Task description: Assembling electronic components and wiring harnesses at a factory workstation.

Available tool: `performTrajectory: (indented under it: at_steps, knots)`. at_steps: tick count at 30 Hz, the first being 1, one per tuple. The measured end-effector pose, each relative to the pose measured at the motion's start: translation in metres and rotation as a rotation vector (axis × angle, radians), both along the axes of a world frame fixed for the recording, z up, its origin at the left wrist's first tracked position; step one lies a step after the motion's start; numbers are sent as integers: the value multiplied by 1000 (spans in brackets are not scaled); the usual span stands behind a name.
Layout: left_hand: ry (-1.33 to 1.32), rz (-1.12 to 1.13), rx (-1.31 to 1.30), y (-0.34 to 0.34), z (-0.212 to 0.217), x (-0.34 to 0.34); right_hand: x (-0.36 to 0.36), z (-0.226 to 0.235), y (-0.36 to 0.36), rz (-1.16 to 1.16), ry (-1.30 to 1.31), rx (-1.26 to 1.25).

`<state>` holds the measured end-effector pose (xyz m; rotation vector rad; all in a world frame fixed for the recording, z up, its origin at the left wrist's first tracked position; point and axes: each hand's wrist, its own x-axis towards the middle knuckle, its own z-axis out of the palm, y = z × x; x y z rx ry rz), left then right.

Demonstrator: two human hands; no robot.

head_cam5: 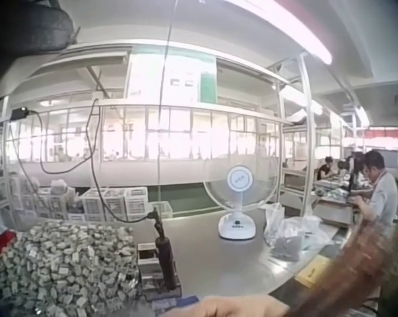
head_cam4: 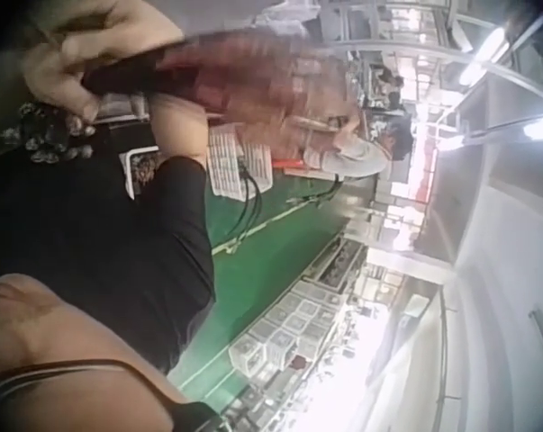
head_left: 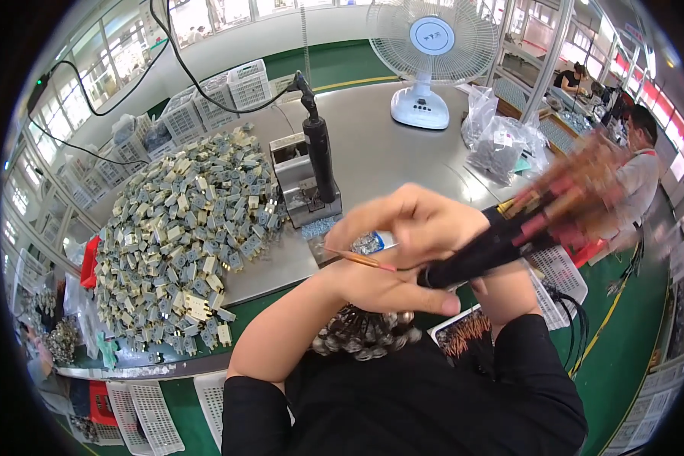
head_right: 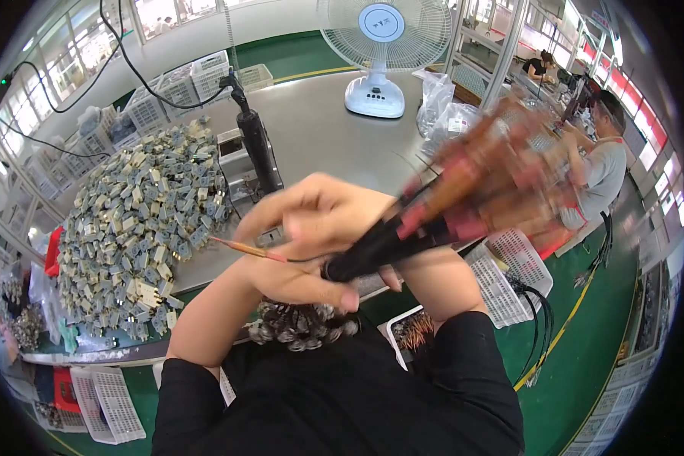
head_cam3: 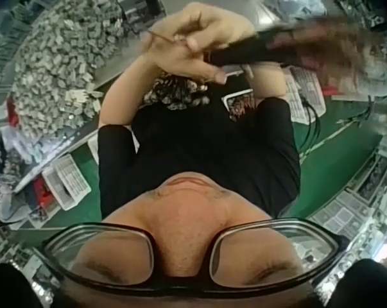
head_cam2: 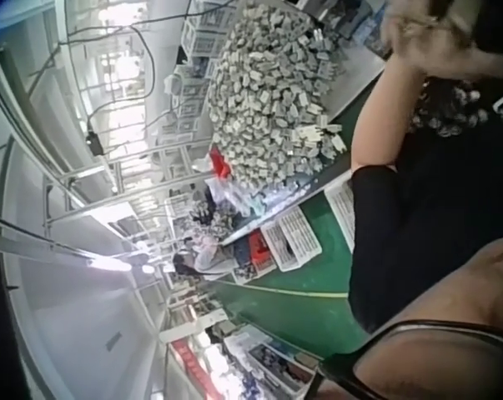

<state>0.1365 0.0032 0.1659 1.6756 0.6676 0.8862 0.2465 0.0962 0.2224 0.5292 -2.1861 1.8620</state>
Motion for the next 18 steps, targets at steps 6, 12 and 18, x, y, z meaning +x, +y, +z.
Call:
performTrajectory:
  at_steps: [6, 12, 18]
  knots:
    - [8, 548, 17, -11, 24, 7, 51, -79, 33, -433, 807, -637]
    - [-28, 911, 232, 5, 8, 22, 29, -12, -60, -853, 771, 1007]
    - [-21, 926, 435, 2, -4, 5, 30, -14, -23, -777, 745, 698]
